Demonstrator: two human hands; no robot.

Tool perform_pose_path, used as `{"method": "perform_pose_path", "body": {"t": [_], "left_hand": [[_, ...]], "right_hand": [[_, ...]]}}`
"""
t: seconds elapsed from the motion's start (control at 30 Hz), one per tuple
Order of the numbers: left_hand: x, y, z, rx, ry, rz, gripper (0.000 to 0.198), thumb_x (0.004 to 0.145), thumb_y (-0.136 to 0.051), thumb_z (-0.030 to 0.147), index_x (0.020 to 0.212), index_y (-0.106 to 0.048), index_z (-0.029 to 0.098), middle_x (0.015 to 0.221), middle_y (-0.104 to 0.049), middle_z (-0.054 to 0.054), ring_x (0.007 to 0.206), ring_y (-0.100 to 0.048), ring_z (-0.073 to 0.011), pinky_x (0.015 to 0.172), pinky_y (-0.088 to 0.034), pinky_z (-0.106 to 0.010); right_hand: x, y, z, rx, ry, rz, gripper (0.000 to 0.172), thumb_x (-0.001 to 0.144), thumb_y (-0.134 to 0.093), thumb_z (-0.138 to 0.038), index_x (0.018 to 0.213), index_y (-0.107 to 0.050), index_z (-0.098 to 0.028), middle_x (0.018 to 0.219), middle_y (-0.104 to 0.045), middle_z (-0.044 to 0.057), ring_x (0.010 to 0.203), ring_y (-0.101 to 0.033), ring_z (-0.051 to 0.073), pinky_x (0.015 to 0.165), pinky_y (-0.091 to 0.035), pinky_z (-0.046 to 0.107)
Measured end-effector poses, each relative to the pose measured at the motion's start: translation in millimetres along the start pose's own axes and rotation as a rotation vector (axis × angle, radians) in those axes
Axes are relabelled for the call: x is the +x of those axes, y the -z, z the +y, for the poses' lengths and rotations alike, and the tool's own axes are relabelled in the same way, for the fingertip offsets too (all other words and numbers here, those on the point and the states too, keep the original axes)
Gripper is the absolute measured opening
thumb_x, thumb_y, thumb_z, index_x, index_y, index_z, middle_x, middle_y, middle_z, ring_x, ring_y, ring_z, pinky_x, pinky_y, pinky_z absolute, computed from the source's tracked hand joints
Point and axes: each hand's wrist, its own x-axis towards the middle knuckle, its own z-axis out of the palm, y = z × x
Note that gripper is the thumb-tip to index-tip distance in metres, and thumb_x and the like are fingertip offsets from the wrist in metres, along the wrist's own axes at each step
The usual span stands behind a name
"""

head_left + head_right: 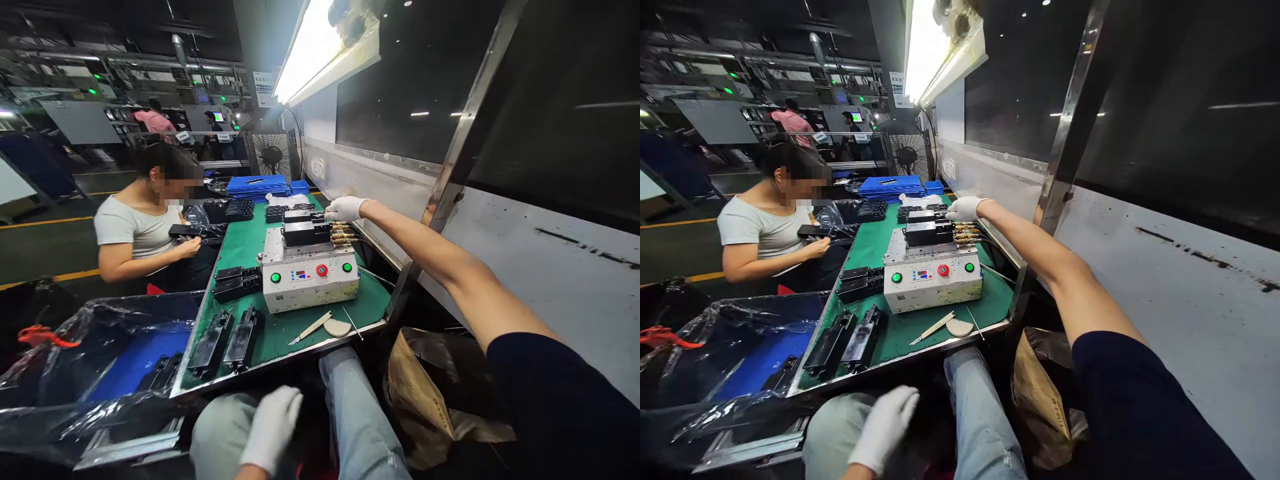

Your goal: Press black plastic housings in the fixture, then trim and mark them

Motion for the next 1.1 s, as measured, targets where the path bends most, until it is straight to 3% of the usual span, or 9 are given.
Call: {"method": "perform_pose_path", "body": {"t": [0.1, 0.2, 0.33, 0.57, 0.77, 0.87, 0.93, 1.0, 1.1], "left_hand": [[-15, 21.6, -34, 0.124, 0.128, 0.081, 0.042, 0.109, -0.041, 0.037, 0.109, -0.08, 0.021, 0.113, -0.077, -0.012, 0.109, -0.069, -0.0307, 0.102, -0.051, -0.05], [-19, 28.4, -64, 0.252, 0.147, 0.029, 0.049, 0.109, -0.037, 0.036, 0.093, -0.081, 0.022, 0.103, -0.078, -0.009, 0.103, -0.071, -0.0306, 0.097, -0.05, -0.047], [-14, 21.5, -68, 0.319, 0.138, 0.028, 0.052, 0.109, -0.036, 0.038, 0.089, -0.08, 0.022, 0.099, -0.078, -0.008, 0.101, -0.072, -0.0322, 0.094, -0.049, -0.048], [-4, 19.9, -47, 0.335, 0.171, 0.085, 0.06, 0.111, -0.029, 0.039, 0.084, -0.08, 0.021, 0.095, -0.078, -0.008, 0.096, -0.073, -0.0289, 0.091, -0.048, -0.043], [13, 27.6, -36, 0.359, 0.164, 0.035, 0.057, 0.11, -0.031, 0.036, 0.092, -0.083, 0.021, 0.099, -0.079, -0.01, 0.099, -0.074, -0.0314, 0.089, -0.052, -0.043], [20, 21.6, -18, 0.362, 0.141, -0.027, 0.057, 0.109, -0.027, 0.028, 0.1, -0.083, 0.019, 0.101, -0.079, -0.013, 0.101, -0.074, -0.0343, 0.09, -0.053, -0.047], [28, 9.1, 4, 0.335, 0.043, -0.107, 0.061, 0.108, -0.023, 0.028, 0.104, -0.083, 0.018, 0.101, -0.079, -0.016, 0.101, -0.075, -0.0363, 0.09, -0.055, -0.05], [42, -8.1, 33, 0.302, -0.146, -0.237, 0.063, 0.108, -0.024, 0.037, 0.102, -0.083, 0.017, 0.099, -0.078, -0.019, 0.097, -0.076, -0.039, 0.087, -0.056, -0.055], [77, -32.3, 73, 0.28, -0.438, -0.44, 0.046, 0.1, -0.049, 0.052, 0.092, -0.082, 0.021, 0.091, -0.077, -0.02, 0.089, -0.077, -0.0397, 0.077, -0.058, -0.055]], "right_hand": [[-1, -4, 0, -0.002, 0.055, -0.046, 0.05, 0.109, -0.046, -0.049, 0.121, -0.078, -0.013, 0.118, -0.078, 0.015, 0.095, -0.067, 0.023, 0.079, -0.04, 0.032], [-3, -9, -1, -0.005, 0.066, -0.034, 0.054, 0.11, -0.047, -0.051, 0.121, -0.077, -0.007, 0.118, -0.077, 0.019, 0.094, -0.065, 0.024, 0.079, -0.04, 0.033], [-5, -9, -4, -0.018, 0.056, 0.0, 0.055, 0.108, -0.044, -0.056, 0.12, -0.079, -0.015, 0.115, -0.078, 0.015, 0.095, -0.068, 0.024, 0.08, -0.043, 0.033], [2, -8, -1, -0.094, 0.053, 0.002, 0.056, 0.106, -0.043, -0.062, 0.119, -0.079, -0.021, 0.115, -0.078, 0.013, 0.1, -0.072, 0.027, 0.083, -0.047, 0.035], [8, -9, 2, -0.106, 0.025, -0.013, 0.055, 0.103, -0.047, -0.063, 0.114, -0.081, -0.022, 0.109, -0.08, 0.012, 0.093, -0.074, 0.025, 0.078, -0.047, 0.033], [8, -4, 0, -0.101, 0.025, -0.03, 0.052, 0.103, -0.05, -0.062, 0.112, -0.082, -0.022, 0.106, -0.081, 0.011, 0.091, -0.074, 0.023, 0.077, -0.046, 0.031], [6, 1, -3, -0.118, 0.044, -0.05, 0.053, 0.104, -0.05, -0.061, 0.11, -0.083, -0.02, 0.103, -0.081, 0.011, 0.089, -0.073, 0.024, 0.076, -0.045, 0.032], [5, 4, -5, -0.128, 0.069, -0.075, 0.054, 0.106, -0.048, -0.06, 0.109, -0.083, -0.018, 0.1, -0.081, 0.011, 0.088, -0.073, 0.023, 0.076, -0.044, 0.032], [7, 6, -4, -0.115, 0.08, -0.098, 0.053, 0.107, -0.048, -0.058, 0.109, -0.083, -0.018, 0.097, -0.081, 0.01, 0.083, -0.071, 0.022, 0.075, -0.043, 0.032]]}}
